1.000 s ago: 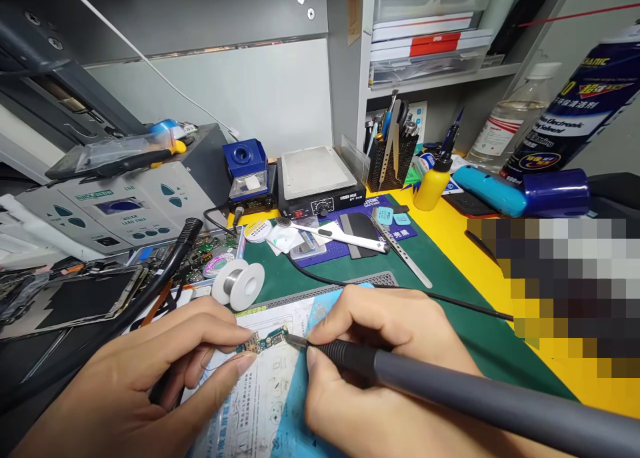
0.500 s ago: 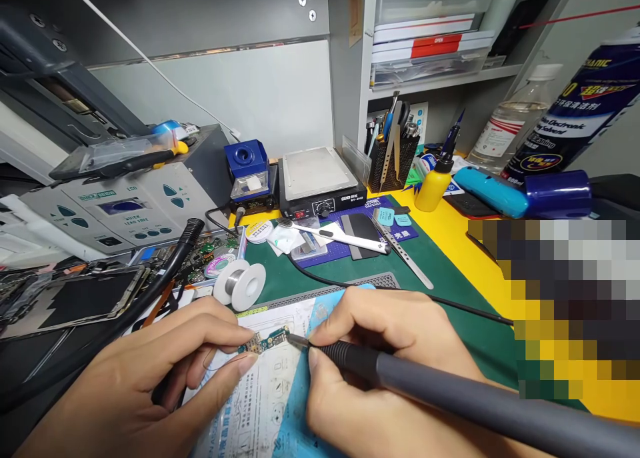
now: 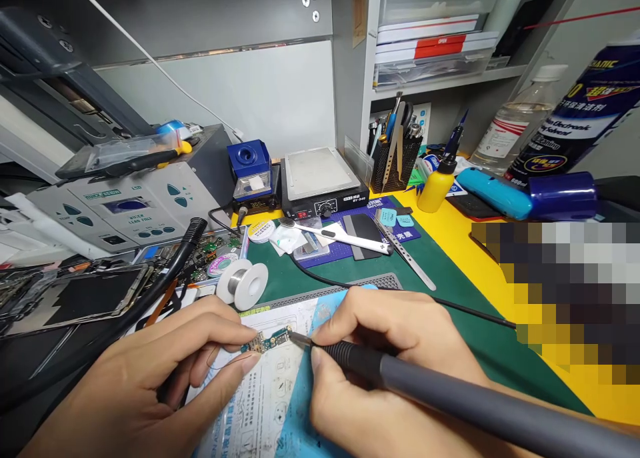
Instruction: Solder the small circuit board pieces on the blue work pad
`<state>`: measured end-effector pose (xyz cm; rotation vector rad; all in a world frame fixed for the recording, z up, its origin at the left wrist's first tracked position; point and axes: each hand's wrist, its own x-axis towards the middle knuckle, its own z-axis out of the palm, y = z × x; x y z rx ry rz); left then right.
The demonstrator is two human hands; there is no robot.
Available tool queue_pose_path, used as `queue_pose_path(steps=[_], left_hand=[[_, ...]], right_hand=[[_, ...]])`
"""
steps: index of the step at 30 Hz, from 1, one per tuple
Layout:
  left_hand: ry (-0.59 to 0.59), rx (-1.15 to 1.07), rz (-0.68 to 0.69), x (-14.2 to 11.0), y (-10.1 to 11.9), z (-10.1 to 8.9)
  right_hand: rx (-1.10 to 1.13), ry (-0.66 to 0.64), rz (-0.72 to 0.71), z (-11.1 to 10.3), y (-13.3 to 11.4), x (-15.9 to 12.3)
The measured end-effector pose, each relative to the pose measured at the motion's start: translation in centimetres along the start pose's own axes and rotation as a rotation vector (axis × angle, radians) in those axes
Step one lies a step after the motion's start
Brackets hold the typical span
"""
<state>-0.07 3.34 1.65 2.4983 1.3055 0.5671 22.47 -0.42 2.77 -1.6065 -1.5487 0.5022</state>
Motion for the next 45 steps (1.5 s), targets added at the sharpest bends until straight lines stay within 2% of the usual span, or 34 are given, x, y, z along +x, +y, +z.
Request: queue_pose_path(steps=[10,15,18,23,33,38,45], left_hand=[[-0.001,-0.016,-0.022,0.0,0.3,-0.3],[0.028,-0.01,-0.025,0.0,0.4,-0.2],[0.079,-0.023,-0.017,-0.2,0.4,-0.1],[0.11,-0.062,0.012,-0.4,0.5,0.2],[0.155,-0.099,0.021,-0.7,1.1,0.3],[0.145,-0.083,-0.023,-0.9,1.5,0.6],[0.145,-0.083,-0.042,-0.9,1.7,0.8]], right_hand=[[-0.057,-0.072,0.001,-0.3,0.0,0.2],[-0.046,-0.053,-0.042,-0.2,0.3,0.2],[-0.025,-0.024,-0.113,0.0,0.8,0.0],[0.064,0.055,-0.344,0.5,1.5,0.0],[0.081,-0.042,-0.52,0.4,1.9,0.2],[0.048,-0.067,-0.539,0.2,1.8,0.2],[0.043,-0.078,-0.497,0.0,1.9,0.1]])
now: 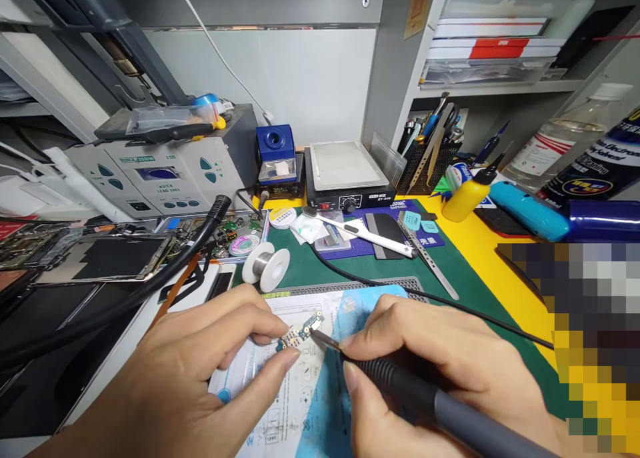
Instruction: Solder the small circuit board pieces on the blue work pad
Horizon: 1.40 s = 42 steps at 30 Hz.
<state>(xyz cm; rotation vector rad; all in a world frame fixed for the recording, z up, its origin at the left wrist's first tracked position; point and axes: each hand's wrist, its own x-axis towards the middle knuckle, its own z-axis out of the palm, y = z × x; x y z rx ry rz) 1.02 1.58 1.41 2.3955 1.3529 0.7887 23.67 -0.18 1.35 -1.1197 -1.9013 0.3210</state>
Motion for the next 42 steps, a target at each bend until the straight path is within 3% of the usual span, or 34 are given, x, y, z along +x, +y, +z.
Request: queue_pose_path(steps=[18,26,42], left_hand=[[0.07,0.124,-0.026,-0.8,0.7,0.6],[0.094,0.185,0.018,-0.6,0.9,0.8],[0.103,0.176,0.061,-0.8,0.6,0.6]], right_hand=[[-0.019,0.039,0.038,0.2,-0.6,0.1],[-0.158,0.032,0.046,0.0,-0.9,0.0],[-0.06,0.05,0.067,0.3,-1.2,0.3]])
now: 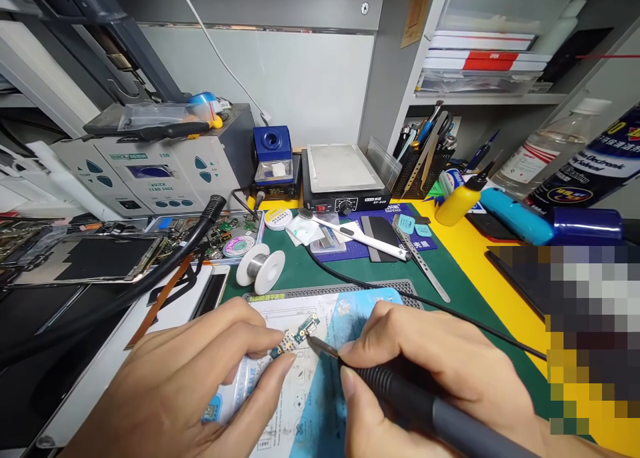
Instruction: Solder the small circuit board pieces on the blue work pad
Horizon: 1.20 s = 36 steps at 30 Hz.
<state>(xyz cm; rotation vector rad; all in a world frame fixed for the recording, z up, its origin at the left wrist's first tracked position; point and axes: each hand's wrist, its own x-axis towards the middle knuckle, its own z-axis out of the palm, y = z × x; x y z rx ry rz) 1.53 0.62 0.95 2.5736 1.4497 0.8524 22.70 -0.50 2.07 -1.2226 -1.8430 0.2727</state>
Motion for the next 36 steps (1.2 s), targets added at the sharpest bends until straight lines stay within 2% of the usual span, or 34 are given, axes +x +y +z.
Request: queue_pose_path(steps=[17,36], left_hand=[[-0.053,-0.064,-0.092,-0.08,0.17,0.06],[-0.092,-0.105,-0.097,0.37,-0.12,0.02]], right_hand=[[0.022,-0.048,-0.036,-0.21,0.55,0.33],[0.065,-0.094,-0.039,-0.2,0.43,0.46]])
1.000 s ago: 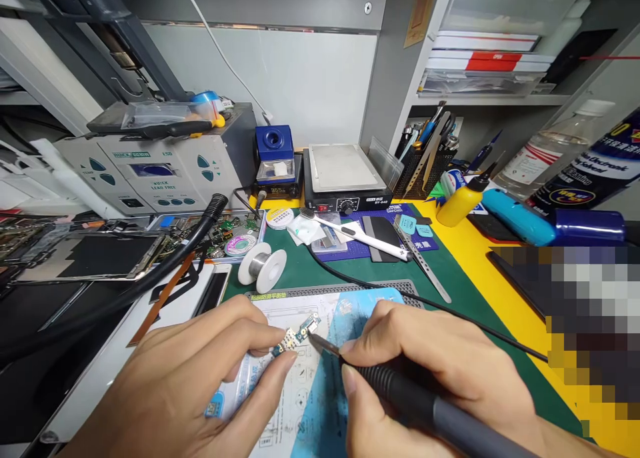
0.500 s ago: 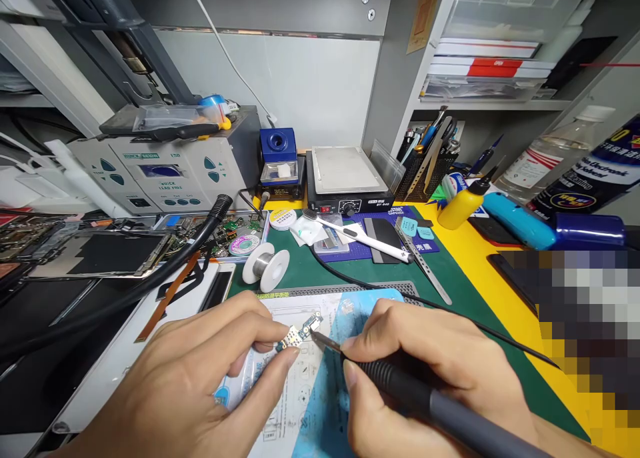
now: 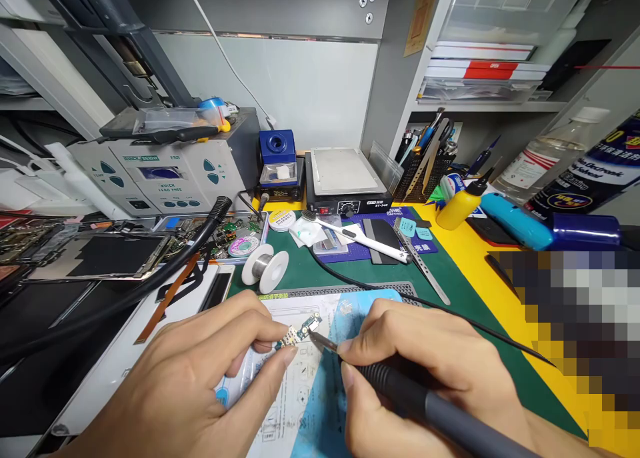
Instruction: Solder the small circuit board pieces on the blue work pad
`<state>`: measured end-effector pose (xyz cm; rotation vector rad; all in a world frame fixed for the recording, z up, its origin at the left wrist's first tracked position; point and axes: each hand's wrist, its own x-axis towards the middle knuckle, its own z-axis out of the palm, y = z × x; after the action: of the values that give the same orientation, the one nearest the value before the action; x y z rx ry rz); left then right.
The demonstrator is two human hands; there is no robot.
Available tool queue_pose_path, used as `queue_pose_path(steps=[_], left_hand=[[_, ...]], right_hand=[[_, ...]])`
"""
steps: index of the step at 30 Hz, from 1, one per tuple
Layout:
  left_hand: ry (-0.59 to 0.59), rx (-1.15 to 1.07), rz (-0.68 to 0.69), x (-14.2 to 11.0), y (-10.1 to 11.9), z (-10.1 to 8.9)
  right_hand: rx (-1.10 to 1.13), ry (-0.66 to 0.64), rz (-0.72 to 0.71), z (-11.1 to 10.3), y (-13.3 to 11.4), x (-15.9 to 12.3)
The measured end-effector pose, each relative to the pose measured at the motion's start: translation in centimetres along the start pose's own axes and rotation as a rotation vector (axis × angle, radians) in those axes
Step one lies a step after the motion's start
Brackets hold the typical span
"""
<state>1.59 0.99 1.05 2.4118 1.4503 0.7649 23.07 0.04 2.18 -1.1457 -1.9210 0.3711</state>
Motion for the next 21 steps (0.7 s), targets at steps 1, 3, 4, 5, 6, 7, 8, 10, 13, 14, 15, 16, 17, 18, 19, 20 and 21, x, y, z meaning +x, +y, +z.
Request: queue_pose_path(steps=[1,3,4,5,6,7,8,10,13,14,15,16,17,18,19,20,21], left_hand=[[0.0,-0.002,0.0,-0.01,-0.01,-0.02],[-0.01,-0.004,0.002,-0.02,0.01,-0.09],[-0.015,-0.005,-0.001,-0.02,0.02,-0.13],[-0.018,-0.004,-0.003,0.0,0.05,-0.18],[-0.023,-0.004,-0.005,0.04,0.08,-0.22],[-0.027,-0.002,-0.012,0.1,0.11,-0.26],[-0.028,0.0,-0.02,0.15,0.13,-0.29],[-0.031,-0.004,-0.03,0.22,0.15,-0.34],[-0.037,-0.016,-0.024,0.15,0.09,-0.39],[-0.038,-0.02,-0.014,0.09,0.06,-0.39],[-0.046,-0.017,-0.019,0.03,0.02,-0.4],[-0.05,-0.015,-0.021,-0.01,-0.01,-0.4],[-0.054,-0.013,-0.024,-0.04,-0.03,-0.4],[-0.055,-0.011,-0.03,-0.05,-0.05,-0.4],[-0.053,-0.009,-0.033,-0.03,-0.05,-0.4],[-0.051,-0.008,-0.033,0.0,-0.05,-0.39],[-0.046,-0.009,-0.029,0.03,-0.05,-0.39]], right_hand=[[0.006,-0.004,-0.002,-0.01,0.01,0.0],[0.015,-0.012,0.001,-0.04,-0.01,0.01],[0.018,-0.013,0.004,-0.05,-0.04,0.02],[0.021,-0.014,0.006,-0.04,-0.07,0.04],[0.025,-0.012,0.006,-0.03,-0.1,0.06],[0.032,-0.01,0.006,0.0,-0.13,0.1],[0.039,-0.01,0.005,0.03,-0.15,0.15],[0.054,-0.008,0.003,0.11,-0.16,0.24],[0.069,0.0,0.004,0.2,-0.1,0.27],[0.068,0.001,0.005,0.21,-0.07,0.25],[0.065,0.001,0.007,0.21,-0.06,0.22],[0.059,-0.001,0.01,0.2,-0.05,0.17],[0.054,-0.003,0.014,0.19,-0.05,0.13],[0.051,-0.002,0.017,0.18,-0.05,0.09],[0.05,0.001,0.02,0.18,-0.05,0.05],[0.051,0.006,0.021,0.17,-0.05,0.02],[0.051,0.011,0.023,0.17,-0.03,-0.02]])
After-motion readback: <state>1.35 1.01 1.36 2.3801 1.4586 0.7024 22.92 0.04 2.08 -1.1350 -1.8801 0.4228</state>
